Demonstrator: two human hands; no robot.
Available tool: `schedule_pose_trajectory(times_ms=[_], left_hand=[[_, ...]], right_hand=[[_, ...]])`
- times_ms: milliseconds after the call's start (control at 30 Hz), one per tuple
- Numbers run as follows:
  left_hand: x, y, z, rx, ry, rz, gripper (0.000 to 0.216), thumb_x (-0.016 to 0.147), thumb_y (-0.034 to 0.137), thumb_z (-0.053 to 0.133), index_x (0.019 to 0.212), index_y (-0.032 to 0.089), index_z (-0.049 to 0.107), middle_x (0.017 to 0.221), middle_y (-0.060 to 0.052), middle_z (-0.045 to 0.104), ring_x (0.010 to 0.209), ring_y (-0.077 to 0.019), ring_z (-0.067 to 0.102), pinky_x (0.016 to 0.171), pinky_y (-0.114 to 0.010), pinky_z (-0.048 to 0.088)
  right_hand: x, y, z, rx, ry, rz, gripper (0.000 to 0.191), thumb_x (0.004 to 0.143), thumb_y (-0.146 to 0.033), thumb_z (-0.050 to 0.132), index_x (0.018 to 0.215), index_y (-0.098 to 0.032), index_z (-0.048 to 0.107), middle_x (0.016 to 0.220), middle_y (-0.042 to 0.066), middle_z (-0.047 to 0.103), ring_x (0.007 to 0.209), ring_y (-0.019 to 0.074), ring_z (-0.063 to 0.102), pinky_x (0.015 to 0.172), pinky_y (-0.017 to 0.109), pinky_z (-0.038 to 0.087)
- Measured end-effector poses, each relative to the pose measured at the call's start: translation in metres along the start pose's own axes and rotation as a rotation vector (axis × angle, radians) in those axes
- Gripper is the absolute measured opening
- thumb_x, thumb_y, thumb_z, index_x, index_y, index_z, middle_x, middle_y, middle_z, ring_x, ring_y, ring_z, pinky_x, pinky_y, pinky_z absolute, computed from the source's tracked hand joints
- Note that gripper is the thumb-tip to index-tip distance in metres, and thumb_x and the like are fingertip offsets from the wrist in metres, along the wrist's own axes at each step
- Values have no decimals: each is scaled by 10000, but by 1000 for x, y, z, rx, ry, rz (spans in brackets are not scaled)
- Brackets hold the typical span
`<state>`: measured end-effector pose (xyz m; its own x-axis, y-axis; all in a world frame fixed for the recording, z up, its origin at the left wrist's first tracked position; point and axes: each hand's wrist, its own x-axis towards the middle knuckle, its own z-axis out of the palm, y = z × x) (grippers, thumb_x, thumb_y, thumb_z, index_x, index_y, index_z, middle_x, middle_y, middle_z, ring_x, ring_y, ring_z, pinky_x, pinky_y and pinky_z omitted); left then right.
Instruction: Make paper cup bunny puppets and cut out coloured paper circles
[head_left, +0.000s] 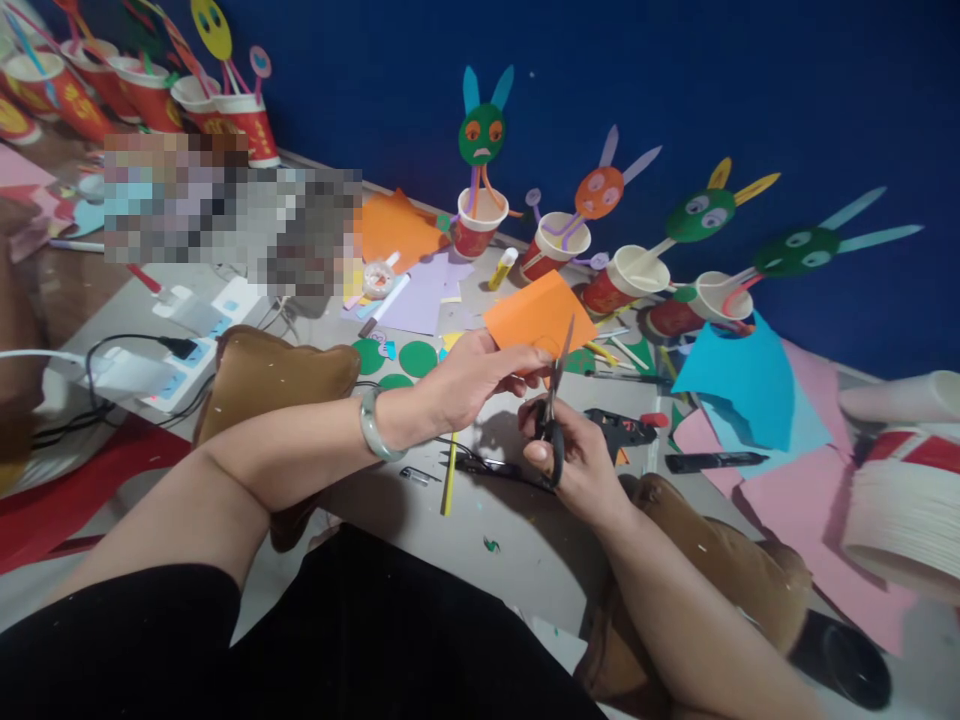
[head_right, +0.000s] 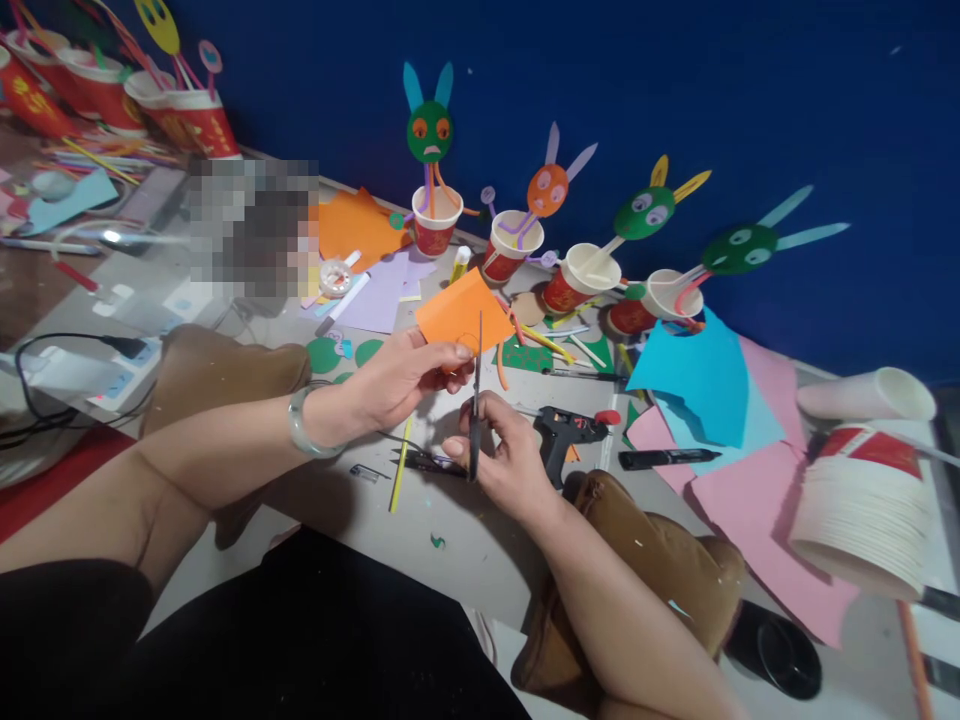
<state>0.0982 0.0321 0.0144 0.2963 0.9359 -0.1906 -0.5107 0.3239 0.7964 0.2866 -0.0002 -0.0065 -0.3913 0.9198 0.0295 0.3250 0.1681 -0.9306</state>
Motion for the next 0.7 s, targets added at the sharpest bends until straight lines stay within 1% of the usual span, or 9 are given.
schedule_pose_trajectory(times_ms=[167, 400, 533, 700], left_hand=[[-4, -3, 1, 24, -24, 8, 322, 816, 407, 898, 831, 197, 655, 714, 24, 641, 631, -94, 582, 607, -257, 484], [-5, -9, -1, -5, -24, 16, 334, 804, 401, 924, 862, 194, 668, 737, 28, 635, 629, -92, 575, 597, -248, 492], [-6, -9, 0, -20, -37, 11, 317, 828, 394, 910, 835, 189, 668, 725, 27, 625, 621, -90, 568, 597, -251, 495], [-8, -7, 1, -10, -42, -4, 340, 839, 427, 911, 810, 186, 672, 713, 23, 621, 617, -96, 564, 602, -261, 498]], right_hand=[[0, 0, 2, 26, -11, 11, 707, 807, -921, 810, 754, -245, 609, 757, 22, 640, 702, 195, 550, 663, 340, 463], [0, 0, 5, 43, -12, 3, 765, 817, -994, 732, 768, -241, 604, 759, 25, 629, 702, 194, 547, 661, 339, 465], [0, 0, 6, 48, -5, 6, 774, 810, -1006, 723, 768, -242, 603, 768, 28, 628, 704, 196, 543, 661, 341, 468], [0, 0, 6, 45, -6, 10, 778, 806, -1015, 714, 770, -246, 608, 766, 31, 639, 695, 197, 533, 661, 350, 472]])
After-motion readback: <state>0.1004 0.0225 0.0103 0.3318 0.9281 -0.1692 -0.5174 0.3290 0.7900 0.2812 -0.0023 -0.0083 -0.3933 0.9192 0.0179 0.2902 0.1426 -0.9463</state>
